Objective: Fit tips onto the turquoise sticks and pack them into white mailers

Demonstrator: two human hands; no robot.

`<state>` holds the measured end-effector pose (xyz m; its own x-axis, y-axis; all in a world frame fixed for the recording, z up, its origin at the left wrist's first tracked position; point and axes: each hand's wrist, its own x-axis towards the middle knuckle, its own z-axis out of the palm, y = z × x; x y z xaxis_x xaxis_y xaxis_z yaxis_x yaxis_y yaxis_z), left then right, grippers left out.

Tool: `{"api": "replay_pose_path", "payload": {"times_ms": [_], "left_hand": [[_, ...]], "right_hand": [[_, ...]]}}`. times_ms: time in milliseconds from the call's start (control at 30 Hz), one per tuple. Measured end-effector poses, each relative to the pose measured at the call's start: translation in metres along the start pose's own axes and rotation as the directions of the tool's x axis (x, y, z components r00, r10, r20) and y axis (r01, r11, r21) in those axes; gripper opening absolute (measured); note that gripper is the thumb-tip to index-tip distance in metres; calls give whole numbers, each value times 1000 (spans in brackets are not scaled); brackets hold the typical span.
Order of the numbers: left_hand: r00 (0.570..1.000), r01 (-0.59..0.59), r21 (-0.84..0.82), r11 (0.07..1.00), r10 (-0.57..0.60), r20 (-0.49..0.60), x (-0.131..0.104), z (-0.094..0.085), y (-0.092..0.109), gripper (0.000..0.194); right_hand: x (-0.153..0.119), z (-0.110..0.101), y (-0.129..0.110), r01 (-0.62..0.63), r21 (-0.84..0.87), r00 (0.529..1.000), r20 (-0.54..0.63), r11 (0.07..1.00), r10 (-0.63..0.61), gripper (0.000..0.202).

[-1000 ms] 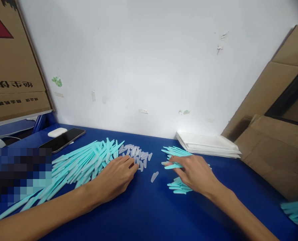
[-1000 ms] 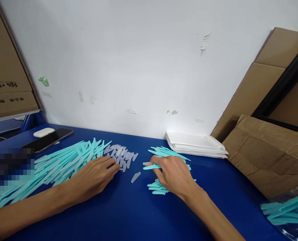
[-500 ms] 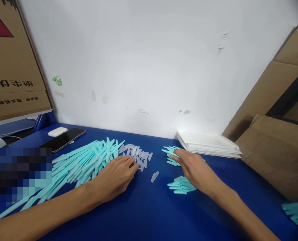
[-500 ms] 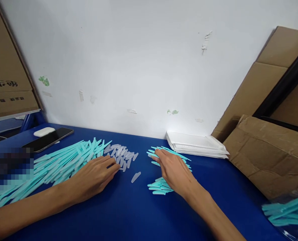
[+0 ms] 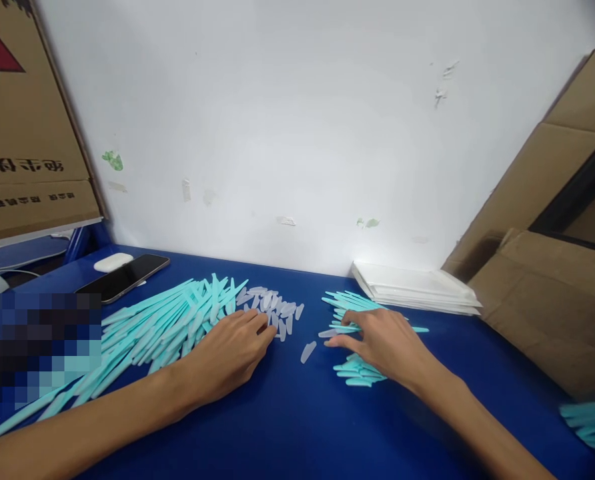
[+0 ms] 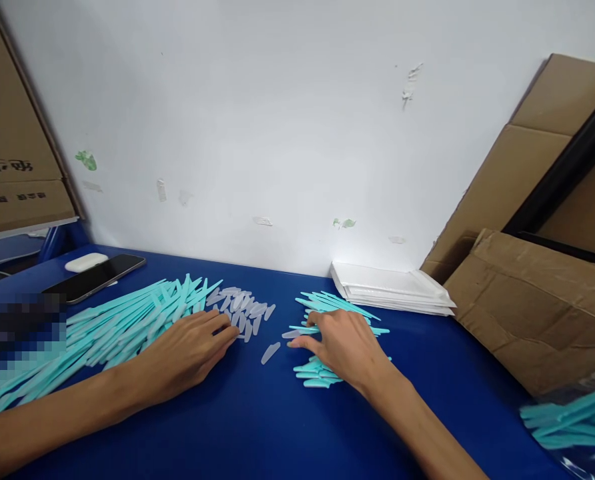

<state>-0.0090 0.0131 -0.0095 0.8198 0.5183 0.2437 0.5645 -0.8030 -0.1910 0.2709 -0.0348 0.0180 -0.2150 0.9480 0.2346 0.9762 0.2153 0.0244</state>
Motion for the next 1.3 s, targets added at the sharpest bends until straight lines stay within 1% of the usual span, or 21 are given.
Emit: {"api": "replay_pose_path", "payload": {"times_ms": [67, 133, 267, 400, 500, 600, 667, 733, 833, 933, 1067, 1167, 1200, 1300], "left_hand": [[1000, 4, -11, 1000, -4, 6, 0, 0, 0, 19], [1000, 9, -13, 1000, -9, 5, 1, 0, 0, 19], [1000, 8, -6, 1000, -8, -5, 0, 1, -1, 20], [1000, -2, -7, 1000, 2, -6, 0, 2, -1, 20], [1000, 2, -15, 1000, -2, -11, -1, 3, -1, 19], [1000, 2, -20, 1000, -2, -6, -2, 3, -1, 19], [1000, -2, -20, 1000, 2, -7, -2, 3, -1, 19], [1000, -9, -19, 1000, 9, -13, -2, 4, -2, 19], [1000, -9, -17, 1000, 9, -18, -1, 5, -2, 18], [1000, -5, -7, 1000, 5, -17, -1, 4, -2, 17], [1000, -8, -2, 1000, 8, -10, -1, 3, -1, 18], [1000, -10, -15, 1000, 10, -4, -2, 3, -1, 18], [1000, -9, -17, 1000, 9, -3, -2, 3, -1, 19], [1000, -12, -15, 1000, 11, -20, -2, 3, -1, 18]], "right_hand": [[-1, -2, -1, -21, 7, 1000, 5, 1000, 21, 57], [-2, -4, -2, -16, 15, 1000, 0, 1000, 16, 60], [-4, -5, 1, 13, 27, 1000, -10, 1000, -13, 52], [-5, -4, 6, 52, 57, 997, 58, 997, -56, 51], [-3, -5, 10, 88, 27, 994, 57, 996, -89, 50], [0, -7, 19, 70, -103, 997, 39, 992, -67, 43], [1, -6, 27, 32, -188, 998, 58, 982, -21, 35], [2, -2, 34, 16, -226, 997, 79, 974, 2, 27], [5, 6, 42, 32, -213, 996, 90, 976, -13, 18], [7, 13, 45, 55, -199, 995, 87, 978, -39, 13], [9, 9, 42, 61, -193, 997, 66, 979, -50, 7], [7, 1, 39, 46, -176, 997, 66, 983, -35, 12], [6, -1, 38, 40, -164, 997, 72, 986, -29, 18], [1, -4, 36, 41, -93, 997, 62, 995, -35, 44]]}}
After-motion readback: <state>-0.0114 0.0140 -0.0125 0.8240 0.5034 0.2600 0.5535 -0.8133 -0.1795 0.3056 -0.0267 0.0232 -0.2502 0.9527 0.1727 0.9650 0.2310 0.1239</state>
